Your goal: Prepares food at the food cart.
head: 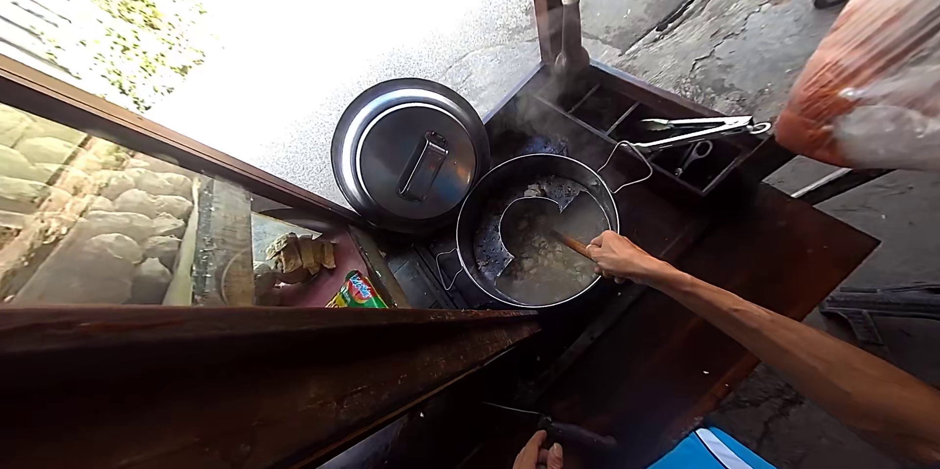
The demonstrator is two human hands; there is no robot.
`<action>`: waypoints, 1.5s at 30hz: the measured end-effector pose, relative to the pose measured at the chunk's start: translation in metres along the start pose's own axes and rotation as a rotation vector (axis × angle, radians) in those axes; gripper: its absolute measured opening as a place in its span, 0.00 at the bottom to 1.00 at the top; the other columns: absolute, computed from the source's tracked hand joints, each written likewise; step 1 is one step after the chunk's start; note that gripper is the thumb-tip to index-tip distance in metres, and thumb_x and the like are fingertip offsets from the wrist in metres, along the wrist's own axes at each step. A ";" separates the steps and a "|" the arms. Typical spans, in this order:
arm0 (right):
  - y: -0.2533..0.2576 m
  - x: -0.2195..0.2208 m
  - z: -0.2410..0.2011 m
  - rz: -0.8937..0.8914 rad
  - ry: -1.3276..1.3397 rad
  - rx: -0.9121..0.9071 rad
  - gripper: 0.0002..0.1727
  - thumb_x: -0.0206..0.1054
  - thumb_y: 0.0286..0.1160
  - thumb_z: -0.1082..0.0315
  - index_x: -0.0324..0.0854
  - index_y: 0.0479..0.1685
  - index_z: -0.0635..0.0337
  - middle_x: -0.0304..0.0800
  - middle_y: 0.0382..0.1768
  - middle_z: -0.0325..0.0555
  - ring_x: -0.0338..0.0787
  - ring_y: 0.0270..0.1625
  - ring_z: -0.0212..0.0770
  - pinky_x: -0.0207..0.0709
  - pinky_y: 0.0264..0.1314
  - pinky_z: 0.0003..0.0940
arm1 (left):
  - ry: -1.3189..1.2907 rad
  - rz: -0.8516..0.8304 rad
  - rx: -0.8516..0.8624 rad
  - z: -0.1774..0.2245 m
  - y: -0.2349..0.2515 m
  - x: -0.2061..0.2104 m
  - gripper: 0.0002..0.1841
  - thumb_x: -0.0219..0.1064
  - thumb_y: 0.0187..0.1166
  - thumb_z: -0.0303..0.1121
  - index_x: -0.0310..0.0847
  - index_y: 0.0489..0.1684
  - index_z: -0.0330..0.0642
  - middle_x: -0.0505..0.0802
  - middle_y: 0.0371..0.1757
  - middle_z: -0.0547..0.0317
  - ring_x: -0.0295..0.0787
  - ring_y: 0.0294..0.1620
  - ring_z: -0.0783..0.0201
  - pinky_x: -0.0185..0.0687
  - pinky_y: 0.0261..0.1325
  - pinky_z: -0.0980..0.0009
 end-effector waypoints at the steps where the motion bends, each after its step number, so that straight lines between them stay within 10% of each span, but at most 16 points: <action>1: -0.004 -0.001 0.002 -0.004 -0.004 -0.015 0.15 0.49 0.92 0.62 0.77 0.40 0.60 0.79 0.22 0.40 0.77 0.17 0.31 0.70 0.22 0.27 | 0.001 -0.002 0.003 0.000 0.000 0.000 0.22 0.63 0.85 0.42 0.87 0.64 0.32 0.97 0.49 0.46 0.96 0.50 0.56 0.88 0.61 0.55; 19: -0.096 -0.054 0.057 -0.043 -0.058 -0.119 0.17 0.54 0.94 0.59 0.88 0.51 0.56 0.81 0.18 0.37 0.73 0.14 0.29 0.67 0.19 0.26 | 0.032 -0.001 0.060 0.005 0.003 0.001 0.20 0.64 0.84 0.40 0.88 0.61 0.31 0.97 0.43 0.48 0.96 0.44 0.55 0.89 0.57 0.53; 30: -0.152 -0.085 0.077 0.126 -0.415 -0.281 0.18 0.56 0.88 0.58 0.91 0.62 0.44 0.89 0.29 0.44 0.85 0.32 0.44 0.75 0.39 0.52 | 0.033 -0.003 0.066 0.007 0.005 0.005 0.19 0.65 0.83 0.39 0.89 0.60 0.32 0.97 0.42 0.49 0.96 0.43 0.55 0.90 0.55 0.54; 45: -0.188 -0.083 0.111 0.512 -0.700 -0.681 0.27 0.54 0.75 0.55 0.92 0.63 0.52 0.85 0.16 0.46 0.83 0.17 0.50 0.71 0.19 0.52 | 0.035 -0.015 0.046 0.011 0.003 0.006 0.19 0.66 0.83 0.39 0.89 0.60 0.32 0.97 0.41 0.49 0.96 0.42 0.56 0.90 0.55 0.56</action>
Point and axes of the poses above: each hand's wrist, its own y-axis towards the middle knuckle, its own x-axis out of the palm, z = x × y, the point moved 3 cm from there along y, towards the middle knuckle
